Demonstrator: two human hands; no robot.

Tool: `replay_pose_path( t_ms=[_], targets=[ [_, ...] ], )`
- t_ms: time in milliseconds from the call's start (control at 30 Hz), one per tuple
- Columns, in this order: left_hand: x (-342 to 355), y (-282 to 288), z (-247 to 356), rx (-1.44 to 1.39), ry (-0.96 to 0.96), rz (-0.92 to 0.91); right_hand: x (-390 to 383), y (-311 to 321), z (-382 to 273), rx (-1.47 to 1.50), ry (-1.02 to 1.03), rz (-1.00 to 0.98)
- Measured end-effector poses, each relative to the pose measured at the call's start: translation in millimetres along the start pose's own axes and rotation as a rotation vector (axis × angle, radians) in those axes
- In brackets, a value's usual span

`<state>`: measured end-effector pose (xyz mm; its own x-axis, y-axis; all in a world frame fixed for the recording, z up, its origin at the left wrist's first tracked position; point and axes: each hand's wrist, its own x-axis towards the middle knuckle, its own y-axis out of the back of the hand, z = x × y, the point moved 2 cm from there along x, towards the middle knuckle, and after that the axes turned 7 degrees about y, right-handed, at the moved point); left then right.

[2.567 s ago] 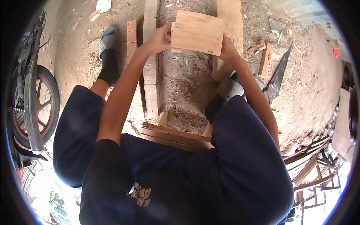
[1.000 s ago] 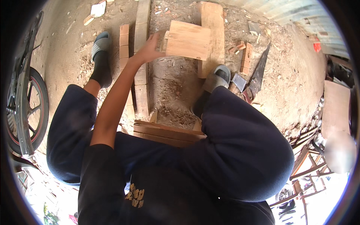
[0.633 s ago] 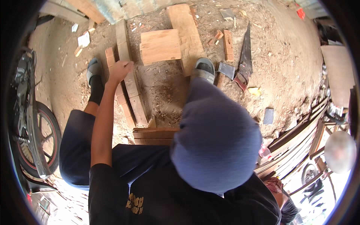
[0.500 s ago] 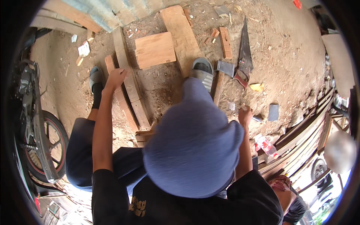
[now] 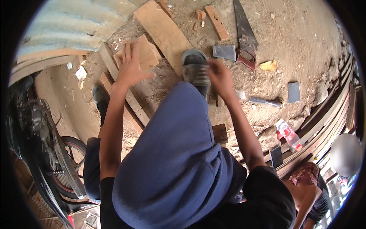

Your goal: The person sits on the ground and uses a small axe to carve and shape a rectangular wooden block. They repeatedly strike the wood, rotate it, and inspect the carved edges while working on a wooden plank.

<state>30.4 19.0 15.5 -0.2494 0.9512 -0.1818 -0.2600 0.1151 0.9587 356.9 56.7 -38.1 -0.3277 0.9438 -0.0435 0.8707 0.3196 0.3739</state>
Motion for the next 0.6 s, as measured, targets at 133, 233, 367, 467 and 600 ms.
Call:
replay_pose_path(
  t_ms=[133, 233, 367, 467, 600],
  targets=[
    [18.2, -11.0, 2.4, 0.114, -0.054, 0.056, 67.2, -87.4, -6.7, -0.15, 0.344, -0.223],
    [16.0, -2.3, -15.3, -0.058, -0.143, 0.1, 101.6, -130.8, -26.8, -0.174, 0.281, -0.467],
    [11.3, 3.6, -37.8, -0.156, -0.184, 0.123, 118.8, -170.9, -31.2, -0.257, 0.462, -0.41],
    [4.4, 3.5, -49.9, -0.163, -0.16, 0.179, 130.3, -194.3, -36.4, -0.161, 0.525, -0.481],
    [6.9, 1.6, -54.2, -0.145, -0.181, 0.231, 151.1, -220.3, -31.3, -0.226, 0.612, -0.49]
  ],
)
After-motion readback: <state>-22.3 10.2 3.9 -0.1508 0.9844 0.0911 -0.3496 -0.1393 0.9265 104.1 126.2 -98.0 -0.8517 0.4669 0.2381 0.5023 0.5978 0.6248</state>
